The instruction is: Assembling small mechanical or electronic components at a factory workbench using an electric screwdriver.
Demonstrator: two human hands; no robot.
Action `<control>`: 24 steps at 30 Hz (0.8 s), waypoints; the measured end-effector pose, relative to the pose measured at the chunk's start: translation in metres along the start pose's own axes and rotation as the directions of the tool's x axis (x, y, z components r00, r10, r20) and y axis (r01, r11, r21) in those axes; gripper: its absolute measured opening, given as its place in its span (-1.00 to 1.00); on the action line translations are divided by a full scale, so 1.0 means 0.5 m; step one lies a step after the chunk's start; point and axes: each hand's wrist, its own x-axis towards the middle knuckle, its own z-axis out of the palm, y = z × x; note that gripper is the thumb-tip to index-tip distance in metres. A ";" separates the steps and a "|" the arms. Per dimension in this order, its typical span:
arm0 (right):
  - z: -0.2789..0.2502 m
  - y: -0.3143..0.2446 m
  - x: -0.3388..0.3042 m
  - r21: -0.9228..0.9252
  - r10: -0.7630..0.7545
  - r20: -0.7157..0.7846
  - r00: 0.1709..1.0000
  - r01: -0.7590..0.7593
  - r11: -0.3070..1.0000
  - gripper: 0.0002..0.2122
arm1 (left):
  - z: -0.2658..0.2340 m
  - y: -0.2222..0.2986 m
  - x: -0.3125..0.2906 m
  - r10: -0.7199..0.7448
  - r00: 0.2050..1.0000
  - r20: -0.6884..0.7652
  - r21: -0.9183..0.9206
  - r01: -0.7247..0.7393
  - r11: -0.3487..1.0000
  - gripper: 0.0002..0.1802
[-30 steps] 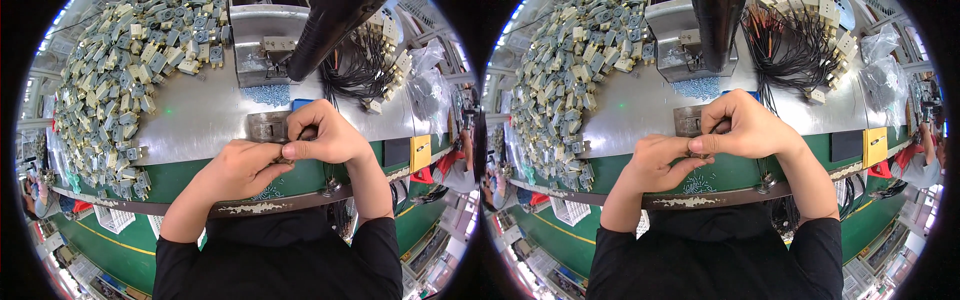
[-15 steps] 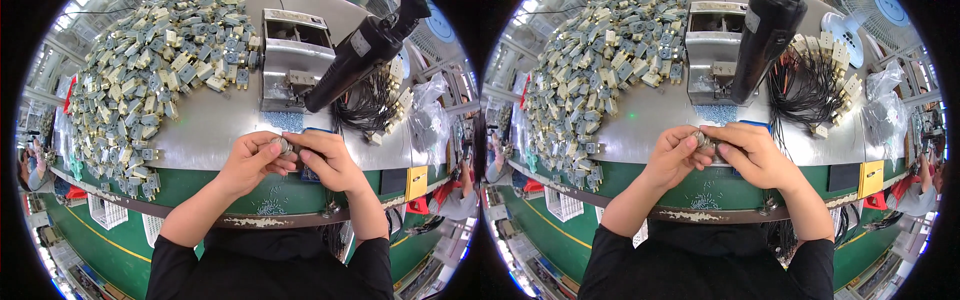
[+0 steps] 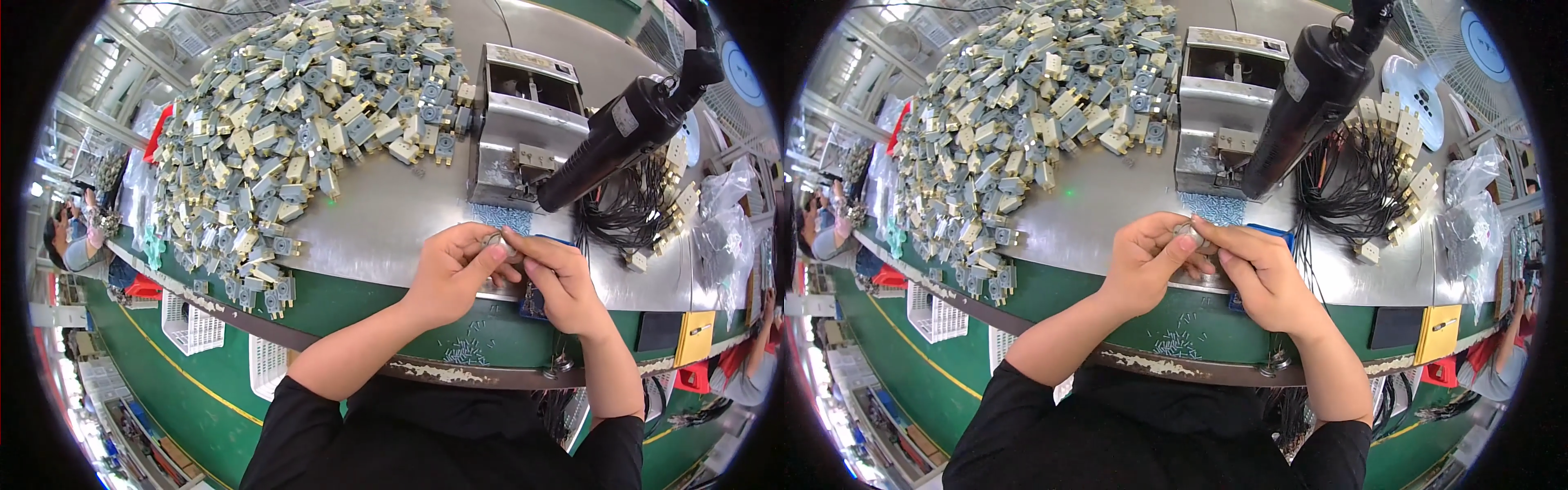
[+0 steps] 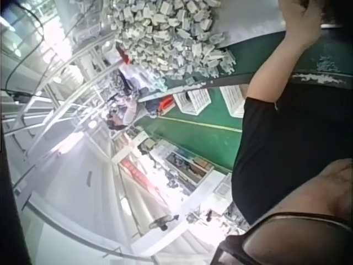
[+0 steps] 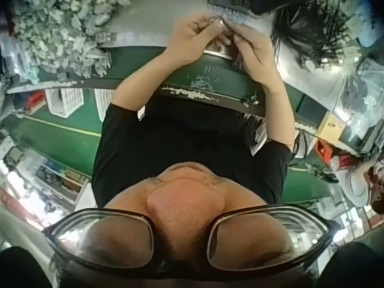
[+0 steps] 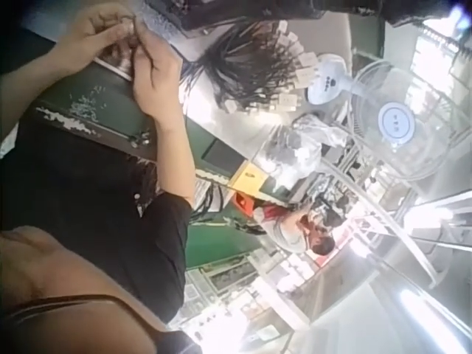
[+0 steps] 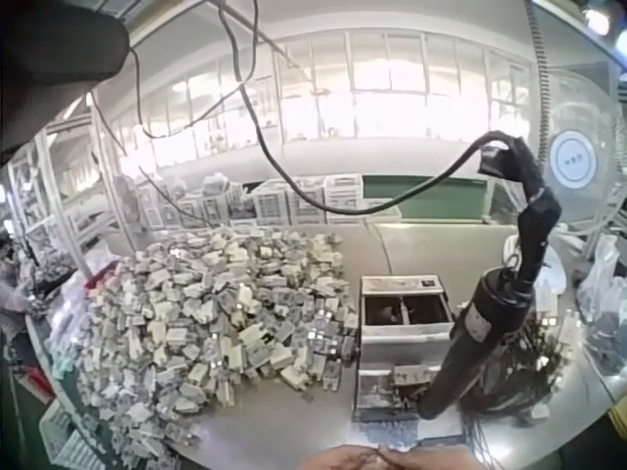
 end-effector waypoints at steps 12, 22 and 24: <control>-0.083 -0.009 -0.031 -0.484 0.070 0.016 0.997 -0.054 0.873 -0.67 | -0.156 0.148 0.002 0.522 0.837 0.165 0.983 -0.180 -0.022 -0.61; -0.072 0.026 -0.052 -0.649 0.080 0.234 0.969 0.094 0.755 -0.82 | -0.279 0.166 -0.093 0.449 0.893 -0.018 0.885 0.223 -0.409 -0.53; -0.073 0.035 -0.055 -0.648 0.067 0.214 0.974 0.091 0.756 -0.82 | -0.279 0.160 -0.102 0.471 0.872 0.135 0.929 0.053 -0.366 -0.58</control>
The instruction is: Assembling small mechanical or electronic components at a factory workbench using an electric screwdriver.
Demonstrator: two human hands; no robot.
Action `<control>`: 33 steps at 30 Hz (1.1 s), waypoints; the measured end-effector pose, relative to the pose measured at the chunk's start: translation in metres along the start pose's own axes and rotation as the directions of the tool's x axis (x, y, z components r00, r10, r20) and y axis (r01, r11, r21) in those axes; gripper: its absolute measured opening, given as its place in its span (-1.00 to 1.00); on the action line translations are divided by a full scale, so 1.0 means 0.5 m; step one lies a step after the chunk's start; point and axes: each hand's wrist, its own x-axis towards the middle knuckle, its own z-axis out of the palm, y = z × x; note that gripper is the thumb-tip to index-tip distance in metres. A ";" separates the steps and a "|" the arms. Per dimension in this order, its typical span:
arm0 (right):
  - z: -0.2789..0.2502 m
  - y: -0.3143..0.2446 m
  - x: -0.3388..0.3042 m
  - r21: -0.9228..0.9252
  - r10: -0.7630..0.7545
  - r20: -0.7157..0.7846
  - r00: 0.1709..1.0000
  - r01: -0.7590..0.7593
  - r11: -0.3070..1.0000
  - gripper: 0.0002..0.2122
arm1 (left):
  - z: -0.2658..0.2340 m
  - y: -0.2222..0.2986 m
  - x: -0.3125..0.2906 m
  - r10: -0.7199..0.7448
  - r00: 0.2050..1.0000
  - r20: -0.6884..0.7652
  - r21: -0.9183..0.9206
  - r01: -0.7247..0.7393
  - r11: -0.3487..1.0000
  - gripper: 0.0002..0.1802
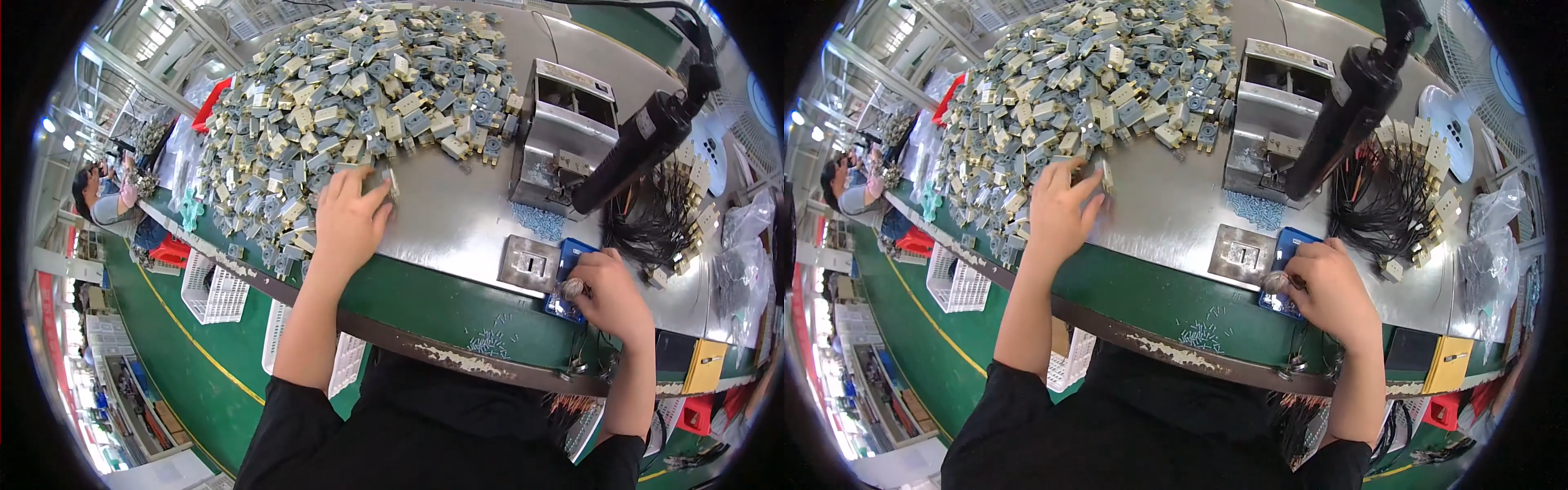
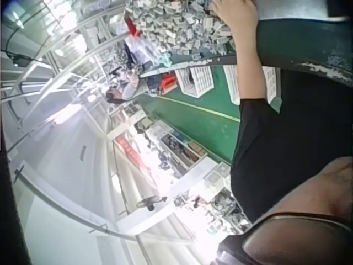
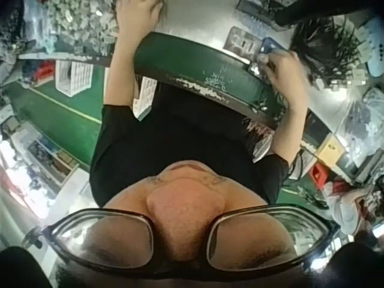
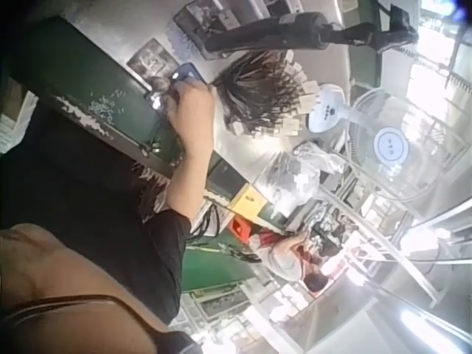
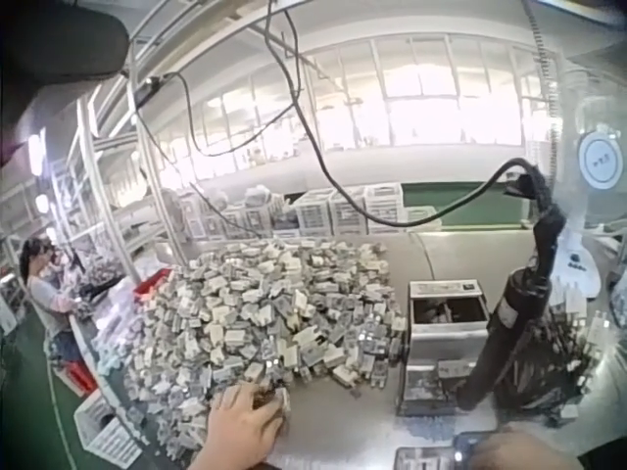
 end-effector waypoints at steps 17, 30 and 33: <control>0.002 -0.009 0.000 0.175 0.107 -0.221 0.969 -0.068 0.982 -0.86 | 0.046 0.084 0.010 -0.303 0.810 0.502 -0.828 0.551 0.105 -0.74; -0.019 0.004 -0.002 0.510 0.249 -0.326 0.912 -0.052 0.858 -0.93 | -0.025 0.229 0.037 0.107 0.820 0.563 -0.676 0.531 -0.512 -0.49; -0.021 0.008 -0.005 0.526 0.253 -0.332 0.909 -0.044 0.849 -0.93 | -0.021 0.246 0.043 0.083 0.867 0.492 -0.732 0.464 -0.499 -0.49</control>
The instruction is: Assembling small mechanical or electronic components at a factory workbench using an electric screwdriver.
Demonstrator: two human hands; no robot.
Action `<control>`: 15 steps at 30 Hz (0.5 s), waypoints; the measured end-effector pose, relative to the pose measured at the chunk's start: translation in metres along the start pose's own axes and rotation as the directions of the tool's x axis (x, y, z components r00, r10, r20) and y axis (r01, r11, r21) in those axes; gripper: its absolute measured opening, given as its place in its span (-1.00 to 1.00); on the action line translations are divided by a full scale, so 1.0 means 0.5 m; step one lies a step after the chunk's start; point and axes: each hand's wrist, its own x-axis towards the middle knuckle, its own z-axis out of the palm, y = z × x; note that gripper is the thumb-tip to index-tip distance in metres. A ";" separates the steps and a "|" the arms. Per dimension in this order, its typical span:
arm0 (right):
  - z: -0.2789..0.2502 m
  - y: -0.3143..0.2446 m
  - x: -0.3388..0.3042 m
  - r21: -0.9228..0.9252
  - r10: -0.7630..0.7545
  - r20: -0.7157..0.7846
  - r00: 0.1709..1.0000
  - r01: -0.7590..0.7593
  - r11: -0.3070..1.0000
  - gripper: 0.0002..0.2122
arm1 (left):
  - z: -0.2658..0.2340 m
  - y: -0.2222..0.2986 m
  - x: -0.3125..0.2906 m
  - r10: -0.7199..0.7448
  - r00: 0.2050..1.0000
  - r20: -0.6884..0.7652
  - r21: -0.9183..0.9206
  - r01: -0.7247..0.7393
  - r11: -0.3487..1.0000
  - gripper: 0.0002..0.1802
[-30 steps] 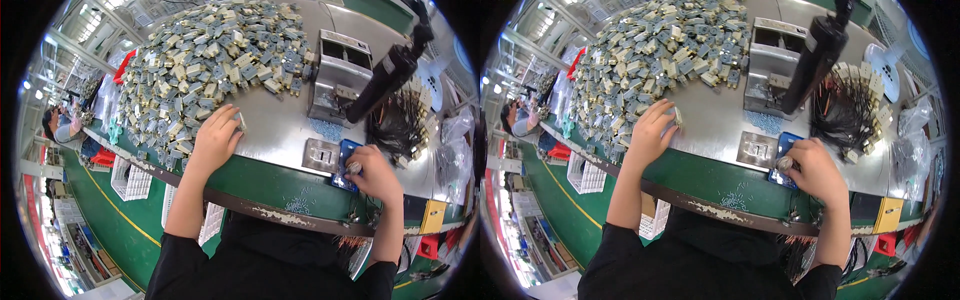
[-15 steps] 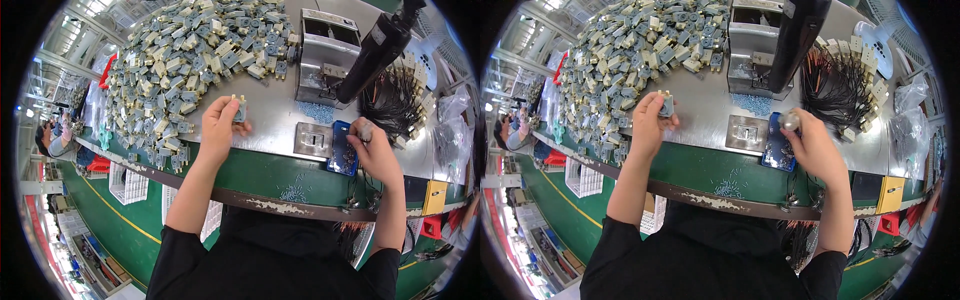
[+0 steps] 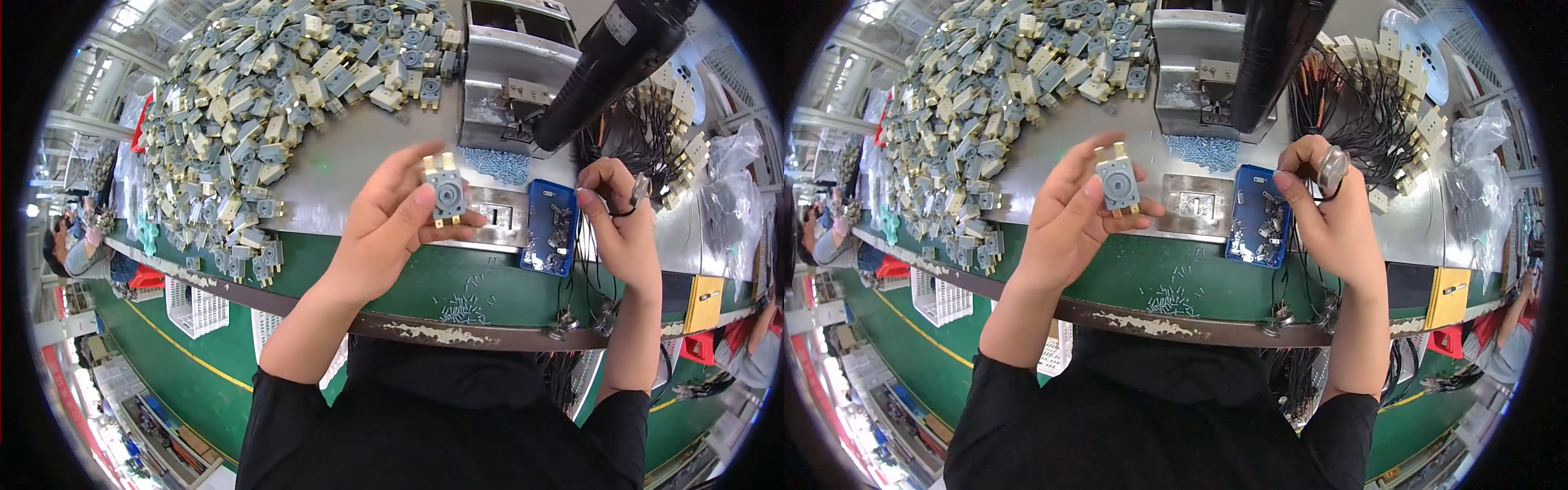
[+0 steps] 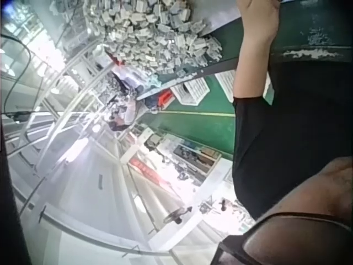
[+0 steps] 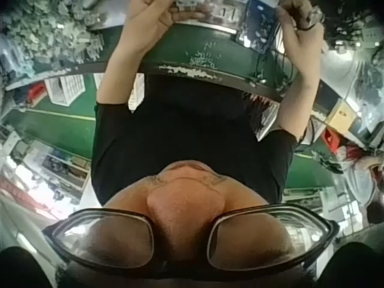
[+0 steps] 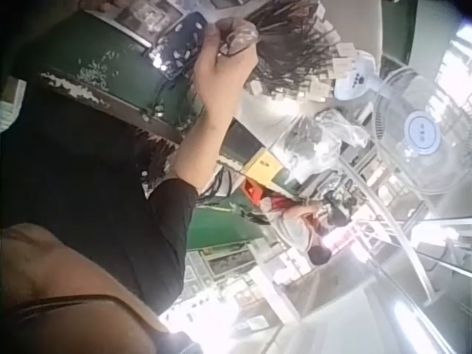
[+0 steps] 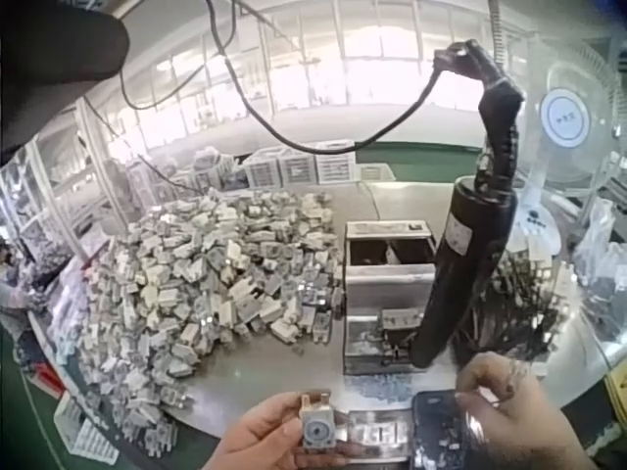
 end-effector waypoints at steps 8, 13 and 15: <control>0.015 -0.002 0.008 -0.023 -0.047 -0.048 0.998 0.046 0.999 -0.92 | -0.022 -0.050 0.065 0.143 0.969 0.204 0.566 -0.236 0.790 -0.51; 0.014 0.000 0.006 0.007 -0.034 -0.045 0.998 0.034 0.999 -0.93 | -0.030 -0.095 0.091 0.283 0.855 0.436 0.796 -0.513 0.323 -0.65; 0.016 -0.004 0.003 0.026 -0.016 -0.057 0.998 0.017 1.000 -0.93 | -0.043 -0.102 0.088 0.287 0.858 0.426 0.783 -0.509 0.358 -0.66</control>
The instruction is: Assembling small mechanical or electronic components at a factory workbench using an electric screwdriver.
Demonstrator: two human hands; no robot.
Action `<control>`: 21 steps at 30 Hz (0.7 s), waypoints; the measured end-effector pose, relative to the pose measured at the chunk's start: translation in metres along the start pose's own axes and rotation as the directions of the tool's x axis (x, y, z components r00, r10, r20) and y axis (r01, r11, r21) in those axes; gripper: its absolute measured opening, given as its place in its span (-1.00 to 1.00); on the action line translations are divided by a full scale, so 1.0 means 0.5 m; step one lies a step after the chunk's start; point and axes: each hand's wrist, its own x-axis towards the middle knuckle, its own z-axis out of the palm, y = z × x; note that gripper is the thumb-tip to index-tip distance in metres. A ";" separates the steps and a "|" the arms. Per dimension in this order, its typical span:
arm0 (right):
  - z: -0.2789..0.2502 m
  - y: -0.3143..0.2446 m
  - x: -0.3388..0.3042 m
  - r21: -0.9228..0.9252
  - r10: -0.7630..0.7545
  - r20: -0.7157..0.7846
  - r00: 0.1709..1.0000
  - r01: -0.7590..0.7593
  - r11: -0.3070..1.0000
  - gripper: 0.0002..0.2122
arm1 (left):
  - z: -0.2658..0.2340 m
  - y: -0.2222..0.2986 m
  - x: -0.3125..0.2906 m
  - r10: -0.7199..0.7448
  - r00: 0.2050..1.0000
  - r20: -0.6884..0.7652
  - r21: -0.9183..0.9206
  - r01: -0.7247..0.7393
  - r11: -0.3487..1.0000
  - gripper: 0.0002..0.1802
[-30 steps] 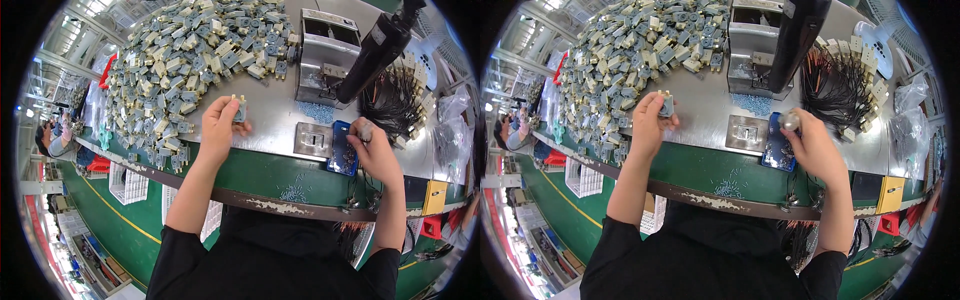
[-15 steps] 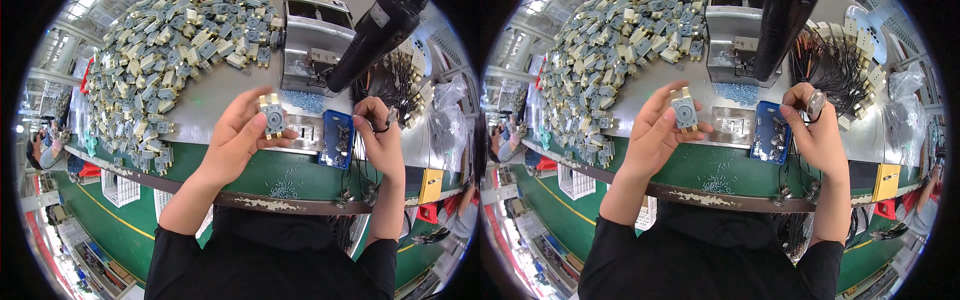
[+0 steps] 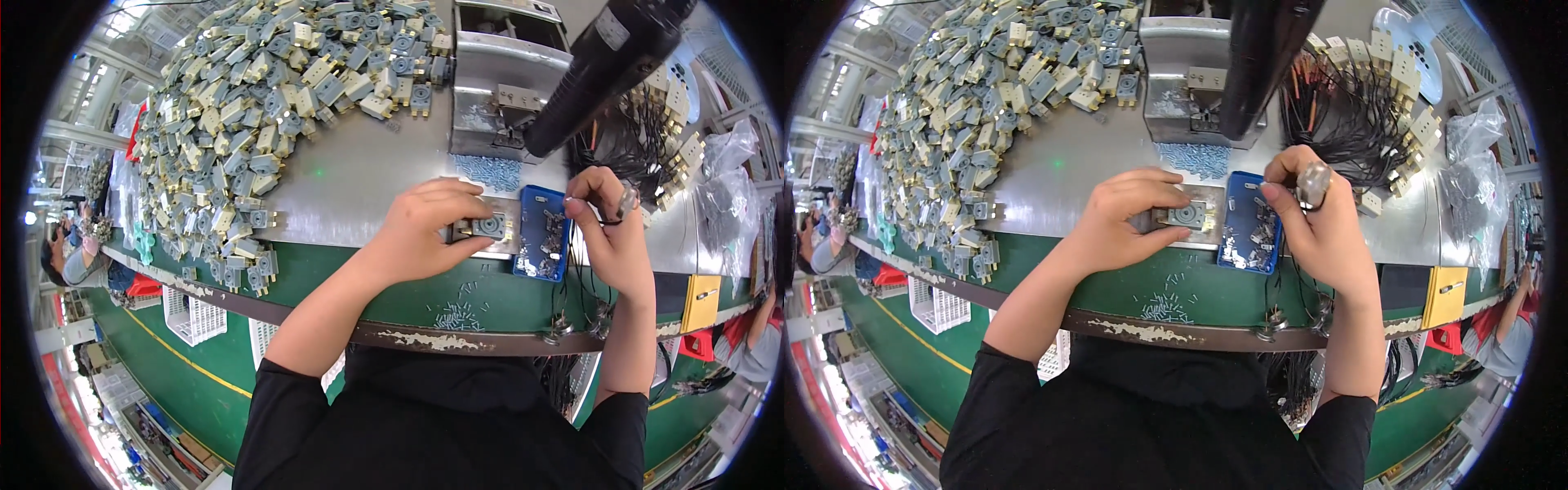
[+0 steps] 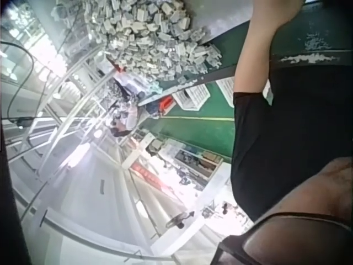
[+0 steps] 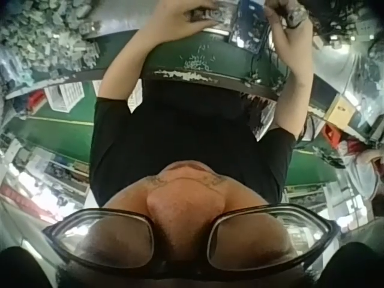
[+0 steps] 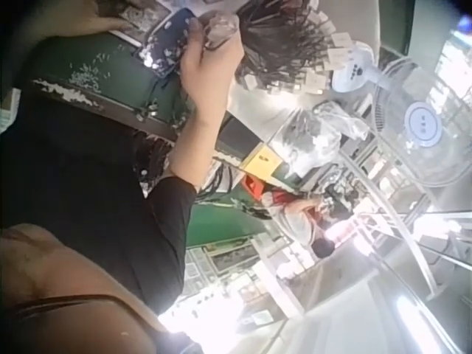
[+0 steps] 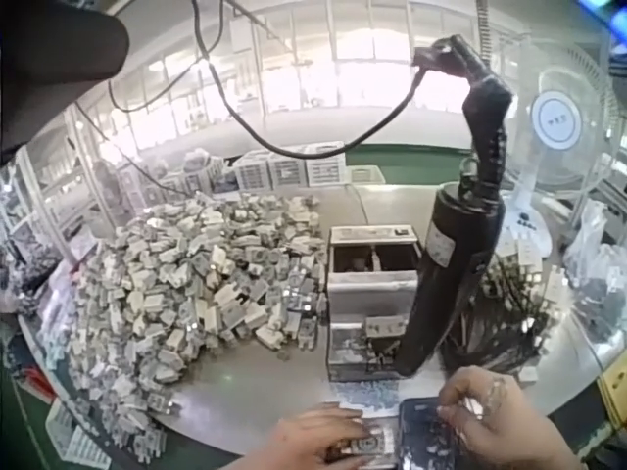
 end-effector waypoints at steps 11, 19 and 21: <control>-0.002 -0.011 -0.003 -0.028 0.052 0.083 0.995 -0.050 0.998 -0.92 | -0.025 -0.001 0.007 0.086 0.996 -0.028 -0.012 -0.087 0.996 -0.81; 0.006 -0.021 0.002 -0.051 0.006 0.049 0.999 -0.004 0.999 -0.77 | -0.113 -0.084 0.043 -0.423 0.787 -0.448 0.451 0.608 0.654 -0.58; 0.003 -0.026 0.002 -0.099 -0.031 0.102 0.994 0.041 0.994 -0.83 | -0.110 -0.095 0.047 -0.423 0.790 -0.444 0.440 0.604 0.665 -0.61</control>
